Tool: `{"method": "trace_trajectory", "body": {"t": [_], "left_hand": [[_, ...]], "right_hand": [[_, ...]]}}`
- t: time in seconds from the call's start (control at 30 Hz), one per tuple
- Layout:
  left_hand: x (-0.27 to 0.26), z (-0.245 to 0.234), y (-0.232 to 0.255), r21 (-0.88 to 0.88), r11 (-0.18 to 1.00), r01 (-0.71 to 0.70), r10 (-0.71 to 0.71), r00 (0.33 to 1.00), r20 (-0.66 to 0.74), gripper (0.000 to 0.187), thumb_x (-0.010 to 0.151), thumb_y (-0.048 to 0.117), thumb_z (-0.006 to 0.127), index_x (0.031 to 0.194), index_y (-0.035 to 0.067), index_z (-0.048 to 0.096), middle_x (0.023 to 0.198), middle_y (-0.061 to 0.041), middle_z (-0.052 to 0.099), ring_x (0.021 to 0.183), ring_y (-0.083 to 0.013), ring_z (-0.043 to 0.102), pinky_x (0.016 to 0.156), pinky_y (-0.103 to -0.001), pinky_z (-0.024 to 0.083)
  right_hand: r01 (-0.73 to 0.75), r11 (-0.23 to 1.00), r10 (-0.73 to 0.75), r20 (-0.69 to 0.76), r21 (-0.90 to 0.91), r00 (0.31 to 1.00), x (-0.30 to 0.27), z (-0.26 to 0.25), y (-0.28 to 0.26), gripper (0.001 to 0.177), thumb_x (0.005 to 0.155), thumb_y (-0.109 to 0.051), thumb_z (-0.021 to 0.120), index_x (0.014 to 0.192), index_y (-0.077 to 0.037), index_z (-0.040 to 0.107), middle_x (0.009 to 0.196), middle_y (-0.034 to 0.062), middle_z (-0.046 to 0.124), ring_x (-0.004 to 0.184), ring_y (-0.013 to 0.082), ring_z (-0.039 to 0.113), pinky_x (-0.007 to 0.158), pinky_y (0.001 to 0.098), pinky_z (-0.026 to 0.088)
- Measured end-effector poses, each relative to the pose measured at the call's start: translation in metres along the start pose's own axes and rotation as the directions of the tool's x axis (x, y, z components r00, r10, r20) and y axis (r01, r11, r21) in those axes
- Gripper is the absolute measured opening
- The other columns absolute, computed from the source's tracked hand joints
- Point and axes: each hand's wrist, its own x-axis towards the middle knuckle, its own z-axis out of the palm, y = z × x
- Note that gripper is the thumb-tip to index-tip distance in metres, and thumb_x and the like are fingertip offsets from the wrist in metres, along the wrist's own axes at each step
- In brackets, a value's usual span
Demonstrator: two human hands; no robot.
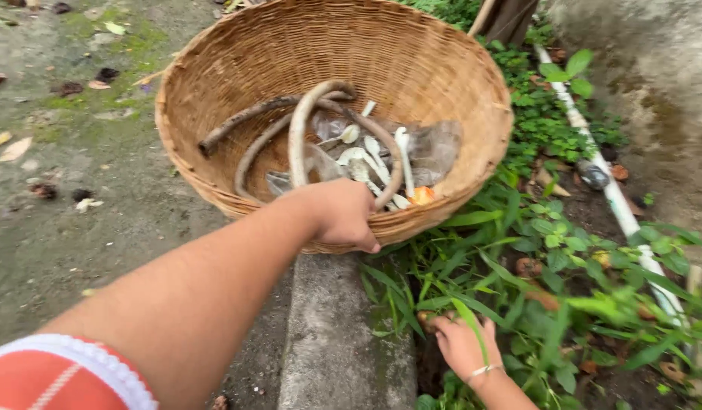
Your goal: Picking up plastic waste, bottles, and debris from a yard and placing them in a basket.
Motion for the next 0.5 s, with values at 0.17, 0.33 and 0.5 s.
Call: {"method": "trace_trajectory", "body": {"t": [0.17, 0.33, 0.5], "left_hand": [[-0.004, -0.001, 0.005, -0.002, 1.0, -0.006, 0.006, 1.0, 0.011, 0.05, 0.07, 0.045, 0.081, 0.101, 0.006, 0.077, 0.099, -0.02, 0.076, 0.095, -0.0364, 0.073, 0.088, -0.044, 0.056], [-0.008, -0.007, 0.005, -0.08, 0.997, 0.012, -0.011, 1.0, 0.008, 0.047, 0.068, 0.043, 0.081, 0.1, 0.009, 0.079, 0.097, -0.018, 0.076, 0.093, -0.0346, 0.073, 0.086, -0.044, 0.056], [-0.007, -0.012, 0.005, -0.073, 0.997, -0.03, 0.031, 0.999, 0.015, 0.049, 0.069, 0.04, 0.081, 0.103, 0.005, 0.077, 0.096, -0.018, 0.078, 0.093, -0.0332, 0.074, 0.086, -0.042, 0.057]], "right_hand": [[0.156, 0.988, -0.156, -0.013, 0.017, 0.988, 0.051, 0.069, 0.015, 0.031, 0.084, -0.017, 0.063, 0.114, -0.023, 0.071, 0.116, 0.0038, 0.068, 0.118, 0.0301, 0.058, 0.102, 0.0451, 0.046], [0.212, 0.976, -0.214, -0.038, -0.042, 0.976, 0.056, 0.071, 0.006, 0.047, 0.078, -0.004, 0.06, 0.124, -0.012, 0.067, 0.131, 0.0164, 0.058, 0.122, 0.0414, 0.052, 0.1, 0.0487, 0.046], [0.008, 0.98, 0.032, 0.192, -0.2, 0.981, 0.044, 0.034, -0.015, 0.029, 0.092, -0.012, 0.056, 0.118, -0.018, 0.067, 0.142, 0.0088, 0.052, 0.132, 0.0304, 0.053, 0.106, 0.041, 0.051]]}}
